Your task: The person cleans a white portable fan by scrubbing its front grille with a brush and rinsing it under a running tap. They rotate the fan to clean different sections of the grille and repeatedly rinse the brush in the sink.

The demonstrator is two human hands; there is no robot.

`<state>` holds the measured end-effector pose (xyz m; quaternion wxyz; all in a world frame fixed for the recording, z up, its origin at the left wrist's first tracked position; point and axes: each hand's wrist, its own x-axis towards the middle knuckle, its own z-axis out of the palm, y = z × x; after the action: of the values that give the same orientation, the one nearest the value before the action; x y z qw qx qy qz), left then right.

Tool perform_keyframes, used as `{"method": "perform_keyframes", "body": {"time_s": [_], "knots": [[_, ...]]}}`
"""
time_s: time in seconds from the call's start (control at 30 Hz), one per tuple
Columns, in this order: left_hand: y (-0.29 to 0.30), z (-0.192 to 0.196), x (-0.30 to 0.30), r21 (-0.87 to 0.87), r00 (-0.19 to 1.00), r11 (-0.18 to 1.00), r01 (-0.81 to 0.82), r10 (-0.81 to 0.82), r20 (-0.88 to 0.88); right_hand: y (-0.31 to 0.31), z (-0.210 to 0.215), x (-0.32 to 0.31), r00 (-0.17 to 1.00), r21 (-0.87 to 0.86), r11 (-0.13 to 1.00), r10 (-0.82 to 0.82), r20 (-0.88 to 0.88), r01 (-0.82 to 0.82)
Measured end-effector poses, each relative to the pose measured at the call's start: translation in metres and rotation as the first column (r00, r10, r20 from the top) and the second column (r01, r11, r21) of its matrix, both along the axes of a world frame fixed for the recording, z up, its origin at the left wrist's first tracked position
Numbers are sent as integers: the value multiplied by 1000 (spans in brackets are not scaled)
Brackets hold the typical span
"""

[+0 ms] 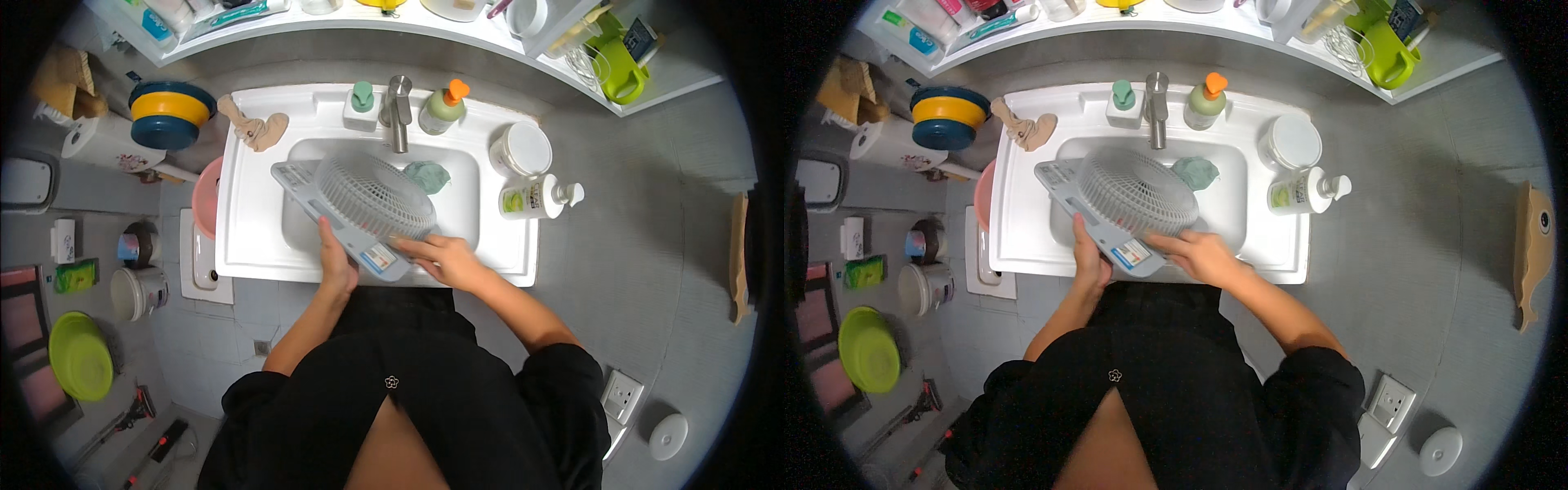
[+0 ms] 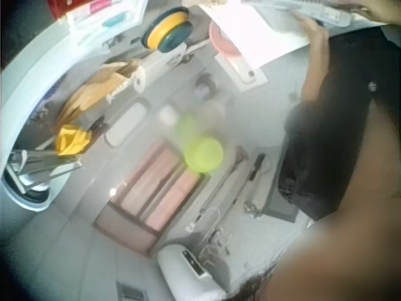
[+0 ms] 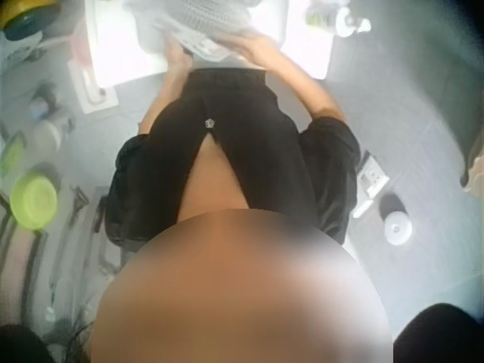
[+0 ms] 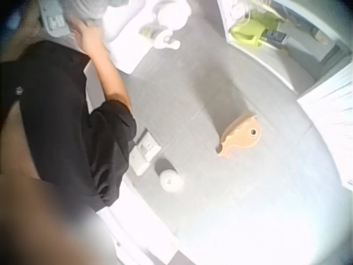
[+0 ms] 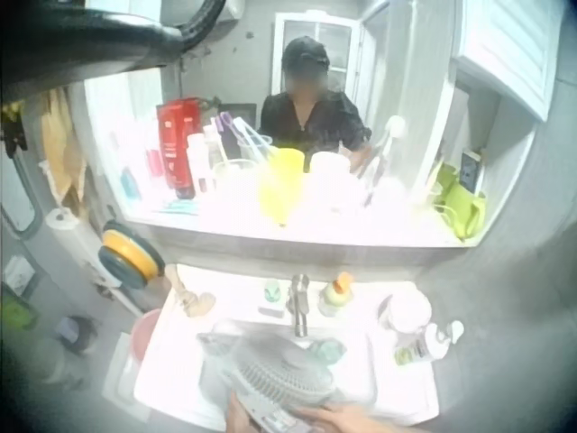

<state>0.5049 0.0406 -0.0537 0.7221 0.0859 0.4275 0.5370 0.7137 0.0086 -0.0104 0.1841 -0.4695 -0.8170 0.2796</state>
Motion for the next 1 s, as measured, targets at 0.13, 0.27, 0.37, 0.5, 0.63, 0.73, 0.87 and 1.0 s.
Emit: {"method": "perform_keyframes", "body": {"time_s": [0.13,0.27,0.37,0.5,0.63,0.73,0.87,1.0], "knots": [[15,21,-12,-17,999,998,52,-52,7,-10,-1,26,996,-15,995,-94,-8,94],[20,40,-21,-117,997,991,68,-64,33,22,42,8,994,26,995,98,57,-100],[19,41,-15,-87,996,992,87,-87,-4,43,56,-25,979,43,980,193,70,-196],[31,46,-36,-191,996,978,90,-89,12,51,68,-32,965,21,967,251,79,-253],[36,64,-60,-260,987,953,154,-138,80,43,92,-6,972,-96,968,226,-70,-232],[38,61,-69,-334,974,916,223,-193,123,41,115,-8,979,-149,968,205,-13,-204],[59,27,-67,-440,954,847,299,-263,142,46,103,-17,975,-148,972,196,102,-180],[70,4,-71,-400,942,854,332,-277,191,50,64,-24,980,-139,981,151,133,-133]]}}
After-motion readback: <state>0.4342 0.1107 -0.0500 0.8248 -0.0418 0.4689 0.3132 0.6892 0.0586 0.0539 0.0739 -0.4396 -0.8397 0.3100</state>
